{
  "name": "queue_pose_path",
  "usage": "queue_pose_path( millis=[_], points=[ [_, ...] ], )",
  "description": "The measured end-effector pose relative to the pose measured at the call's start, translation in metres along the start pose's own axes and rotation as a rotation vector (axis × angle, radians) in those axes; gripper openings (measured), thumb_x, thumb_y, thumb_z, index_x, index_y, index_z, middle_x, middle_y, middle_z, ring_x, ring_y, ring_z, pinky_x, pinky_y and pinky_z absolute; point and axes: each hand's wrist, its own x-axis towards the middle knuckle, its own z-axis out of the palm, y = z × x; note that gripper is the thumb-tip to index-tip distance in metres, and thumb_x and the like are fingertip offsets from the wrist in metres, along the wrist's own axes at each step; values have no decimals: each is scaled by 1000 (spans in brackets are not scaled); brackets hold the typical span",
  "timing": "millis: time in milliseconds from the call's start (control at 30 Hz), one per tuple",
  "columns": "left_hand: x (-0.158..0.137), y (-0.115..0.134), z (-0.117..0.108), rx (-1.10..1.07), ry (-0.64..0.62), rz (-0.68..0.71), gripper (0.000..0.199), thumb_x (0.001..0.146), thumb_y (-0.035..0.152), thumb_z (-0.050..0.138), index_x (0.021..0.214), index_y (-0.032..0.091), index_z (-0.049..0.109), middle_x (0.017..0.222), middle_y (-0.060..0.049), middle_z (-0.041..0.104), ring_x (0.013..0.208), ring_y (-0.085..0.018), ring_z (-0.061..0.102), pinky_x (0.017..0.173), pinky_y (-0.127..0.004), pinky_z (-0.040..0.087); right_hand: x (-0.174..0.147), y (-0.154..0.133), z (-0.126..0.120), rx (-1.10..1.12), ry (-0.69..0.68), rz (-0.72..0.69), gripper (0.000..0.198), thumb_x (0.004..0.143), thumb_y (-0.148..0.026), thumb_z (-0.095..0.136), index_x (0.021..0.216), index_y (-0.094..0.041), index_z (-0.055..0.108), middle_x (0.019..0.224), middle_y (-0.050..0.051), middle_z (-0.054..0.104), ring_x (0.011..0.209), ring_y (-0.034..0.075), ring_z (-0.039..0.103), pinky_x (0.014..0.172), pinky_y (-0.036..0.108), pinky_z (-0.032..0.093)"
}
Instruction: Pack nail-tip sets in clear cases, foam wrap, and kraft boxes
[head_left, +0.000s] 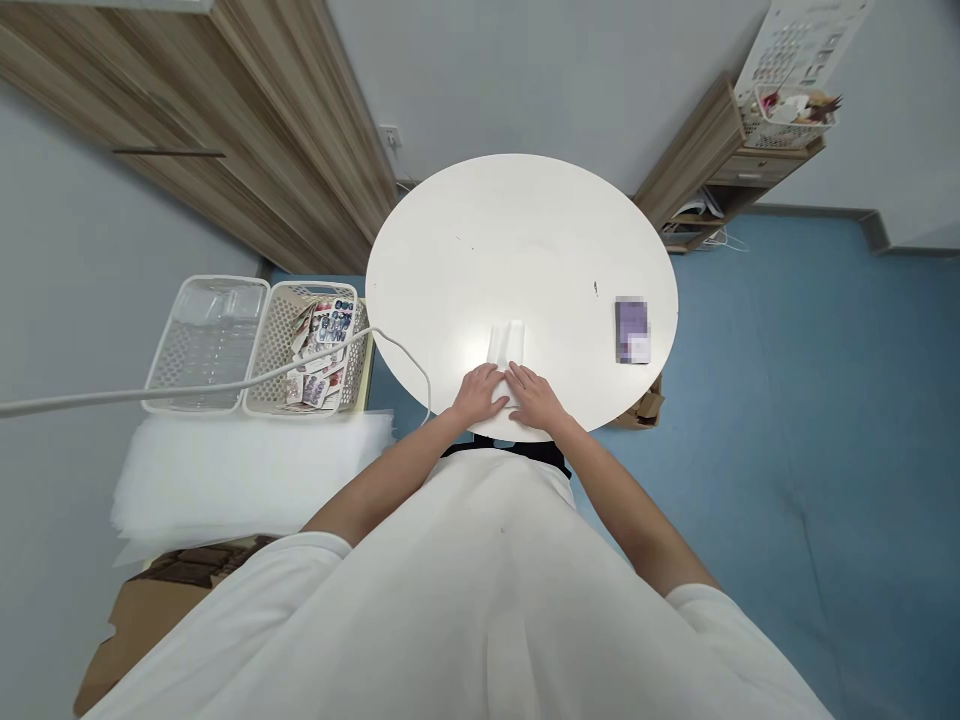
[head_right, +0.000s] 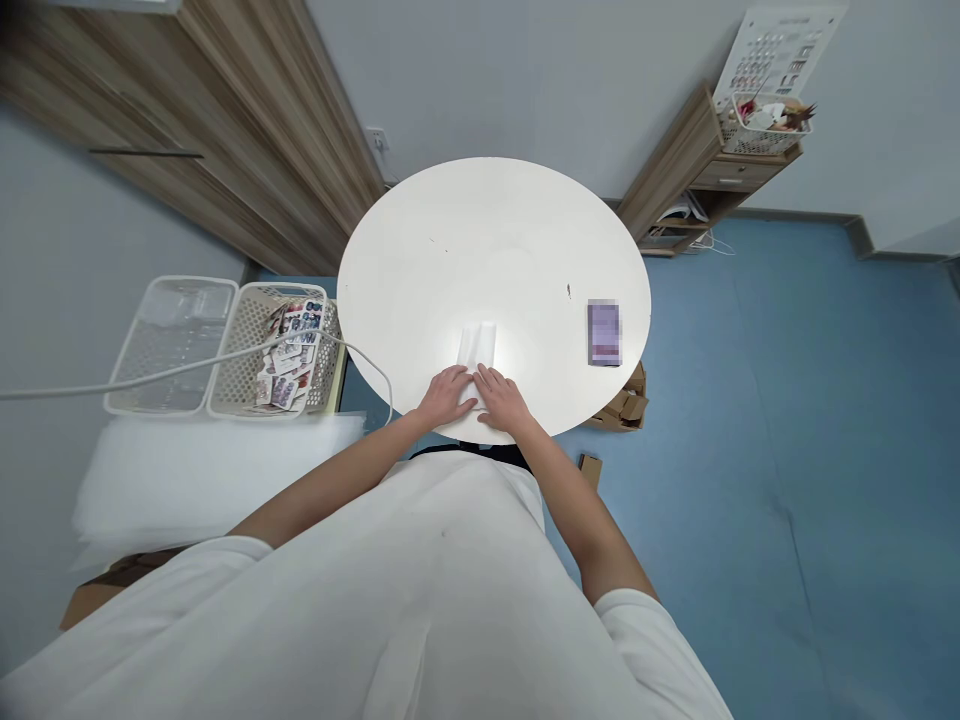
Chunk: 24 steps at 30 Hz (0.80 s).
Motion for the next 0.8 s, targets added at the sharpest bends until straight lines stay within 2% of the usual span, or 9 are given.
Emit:
queue_pose_path(
  millis=[200,300,400,467,533,600,667,800],
  points=[
    [3,-1,-6,-54,-28,36,45,71,38,59,111,20,48,115,-9,51,111,-27,44,93,-41,35,13,7,-6,-29,-54,-104,68,70,-27,62,131,-14,34,133,16,38,122,31,34,96,46,34],
    [-8,-3,-9,-80,-95,37,54,71,46,58,117,20,45,118,-10,51,112,-27,43,94,-41,33,0,5,-6,5,-60,-148,65,72,-32,58,129,-11,36,127,17,42,115,30,39,94,45,36],
    [-21,-8,-8,-106,-170,136,67,61,52,66,118,22,47,122,-11,48,114,-28,41,96,-41,31,-20,3,-1,67,-60,-124,60,75,-39,54,128,-14,38,127,16,41,112,27,42,92,43,39],
    [-25,-11,-5,-81,-155,162,65,58,48,70,114,22,51,127,-11,43,116,-30,39,96,-42,32,-28,3,3,64,-27,-83,57,76,-43,53,125,-16,42,131,16,37,117,28,38,93,44,37],
    [-24,-14,-1,-41,-129,140,50,64,37,67,110,22,55,127,-12,42,114,-29,40,93,-42,34,-32,4,4,29,5,-56,56,75,-47,54,123,-18,46,136,16,31,122,32,31,95,47,33],
    [-21,-14,0,-20,-140,135,38,69,23,59,107,22,56,120,-11,46,108,-26,44,90,-39,37,-30,6,2,-5,5,-73,60,71,-50,59,121,-19,48,141,15,26,125,35,26,97,51,29],
    [-17,-13,-1,-17,-175,150,39,69,14,53,107,23,57,113,-9,51,104,-24,47,89,-37,37,-27,8,-2,-25,-17,-111,62,67,-48,65,120,-20,49,143,13,24,126,36,25,97,52,27],
    [-14,-8,-9,-41,-230,113,38,70,13,50,105,26,57,109,-6,55,103,-23,48,89,-36,37,-19,11,-10,14,-55,-157,42,72,-31,61,112,-20,54,135,12,39,121,30,35,95,47,32]
  ],
)
